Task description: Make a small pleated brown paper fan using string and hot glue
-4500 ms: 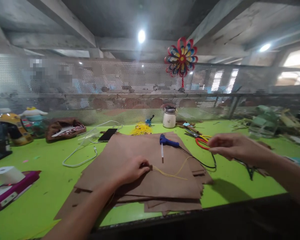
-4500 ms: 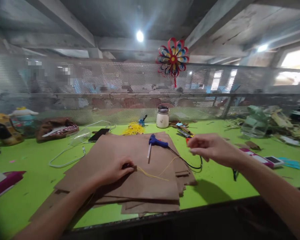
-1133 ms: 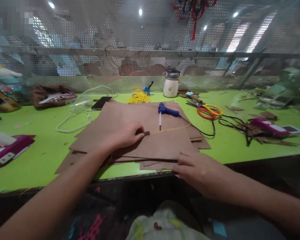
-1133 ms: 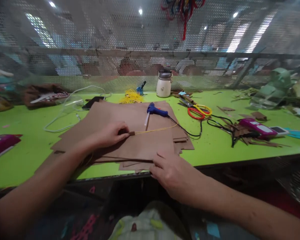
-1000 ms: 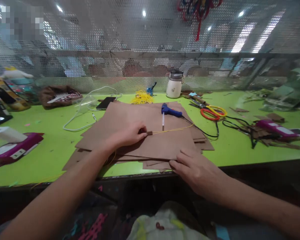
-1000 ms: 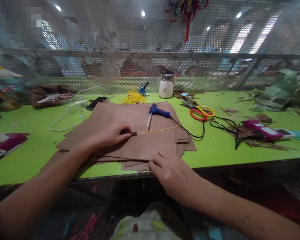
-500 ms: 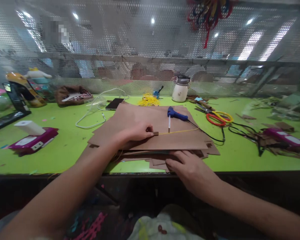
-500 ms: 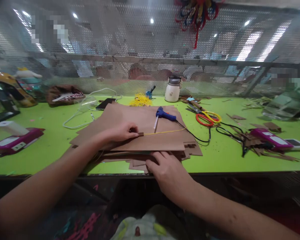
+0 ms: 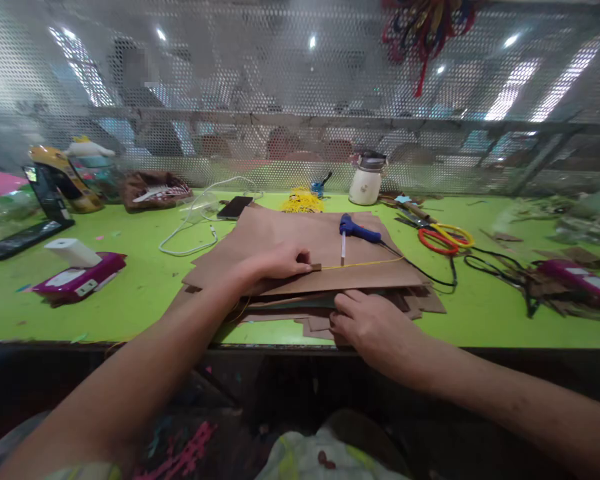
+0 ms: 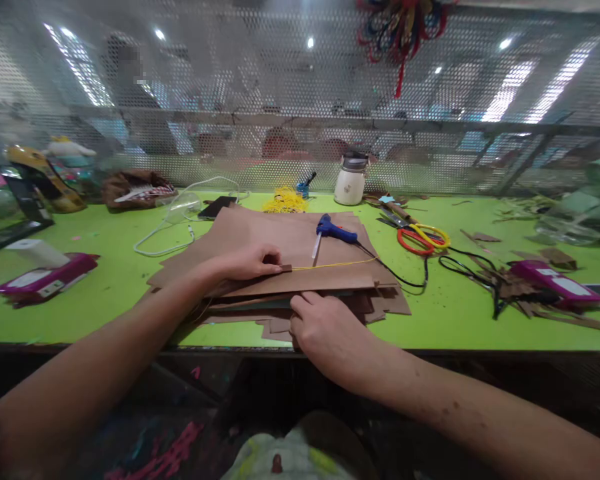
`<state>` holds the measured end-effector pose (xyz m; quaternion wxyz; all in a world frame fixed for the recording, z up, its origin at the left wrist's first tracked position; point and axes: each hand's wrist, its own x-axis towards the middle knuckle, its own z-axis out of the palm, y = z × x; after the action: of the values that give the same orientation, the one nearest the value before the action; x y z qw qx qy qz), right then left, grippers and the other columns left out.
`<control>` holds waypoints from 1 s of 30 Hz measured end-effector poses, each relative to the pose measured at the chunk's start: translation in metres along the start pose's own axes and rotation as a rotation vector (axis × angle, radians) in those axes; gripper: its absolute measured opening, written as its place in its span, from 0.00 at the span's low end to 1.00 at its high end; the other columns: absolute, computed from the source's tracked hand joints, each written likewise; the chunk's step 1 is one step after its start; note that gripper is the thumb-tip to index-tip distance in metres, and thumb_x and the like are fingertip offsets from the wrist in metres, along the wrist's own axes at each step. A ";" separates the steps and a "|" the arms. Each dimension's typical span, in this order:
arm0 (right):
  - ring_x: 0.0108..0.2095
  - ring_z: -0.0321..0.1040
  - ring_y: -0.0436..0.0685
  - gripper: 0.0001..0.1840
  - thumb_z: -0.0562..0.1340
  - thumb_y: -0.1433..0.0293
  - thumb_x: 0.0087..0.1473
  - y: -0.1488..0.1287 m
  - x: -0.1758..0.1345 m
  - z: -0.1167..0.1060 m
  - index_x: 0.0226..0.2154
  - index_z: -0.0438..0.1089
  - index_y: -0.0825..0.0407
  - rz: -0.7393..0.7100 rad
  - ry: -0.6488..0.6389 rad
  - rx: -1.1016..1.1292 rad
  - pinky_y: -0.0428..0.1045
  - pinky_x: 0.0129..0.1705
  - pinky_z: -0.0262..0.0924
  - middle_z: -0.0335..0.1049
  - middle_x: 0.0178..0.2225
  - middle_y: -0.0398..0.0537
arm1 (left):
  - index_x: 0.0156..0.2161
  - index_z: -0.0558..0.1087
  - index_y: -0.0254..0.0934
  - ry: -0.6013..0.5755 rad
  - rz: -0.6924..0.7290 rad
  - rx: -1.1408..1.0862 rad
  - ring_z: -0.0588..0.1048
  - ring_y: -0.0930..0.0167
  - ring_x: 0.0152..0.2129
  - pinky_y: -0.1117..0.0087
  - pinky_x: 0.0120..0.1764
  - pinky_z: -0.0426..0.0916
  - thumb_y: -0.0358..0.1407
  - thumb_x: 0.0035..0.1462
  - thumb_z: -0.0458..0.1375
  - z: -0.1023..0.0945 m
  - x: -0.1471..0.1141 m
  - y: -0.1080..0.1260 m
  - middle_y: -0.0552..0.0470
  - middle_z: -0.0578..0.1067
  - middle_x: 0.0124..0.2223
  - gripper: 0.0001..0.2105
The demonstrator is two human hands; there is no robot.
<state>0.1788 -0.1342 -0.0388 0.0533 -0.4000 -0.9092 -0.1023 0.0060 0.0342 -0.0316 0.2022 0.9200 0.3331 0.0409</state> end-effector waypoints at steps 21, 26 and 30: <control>0.31 0.52 0.55 0.11 0.54 0.79 0.53 -0.001 0.006 0.018 0.22 0.64 0.55 0.019 0.314 0.018 0.51 0.32 0.45 0.59 0.26 0.48 | 0.33 0.70 0.33 0.072 0.018 -0.037 0.66 0.72 0.26 0.73 0.29 0.58 0.40 0.51 0.52 0.010 -0.002 -0.004 0.52 0.72 0.29 0.11; 0.30 0.50 0.56 0.12 0.52 0.79 0.54 0.004 0.007 0.016 0.22 0.63 0.55 -0.069 0.340 -0.011 0.51 0.33 0.44 0.58 0.26 0.49 | 0.33 0.70 0.34 0.057 0.007 -0.045 0.66 0.72 0.26 0.72 0.30 0.59 0.41 0.51 0.53 0.007 -0.001 -0.004 0.53 0.71 0.29 0.11; 0.29 0.49 0.55 0.14 0.51 0.80 0.55 0.005 0.007 0.016 0.22 0.63 0.55 -0.118 0.347 -0.011 0.51 0.31 0.44 0.58 0.25 0.48 | 0.32 0.70 0.34 0.032 0.007 -0.064 0.65 0.73 0.26 0.72 0.30 0.58 0.41 0.50 0.53 0.005 0.000 -0.004 0.53 0.71 0.29 0.11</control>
<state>0.1772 -0.1221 -0.0526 0.2012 -0.3228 -0.9076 -0.1777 0.0050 0.0357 -0.0374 0.2260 0.9135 0.3315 0.0670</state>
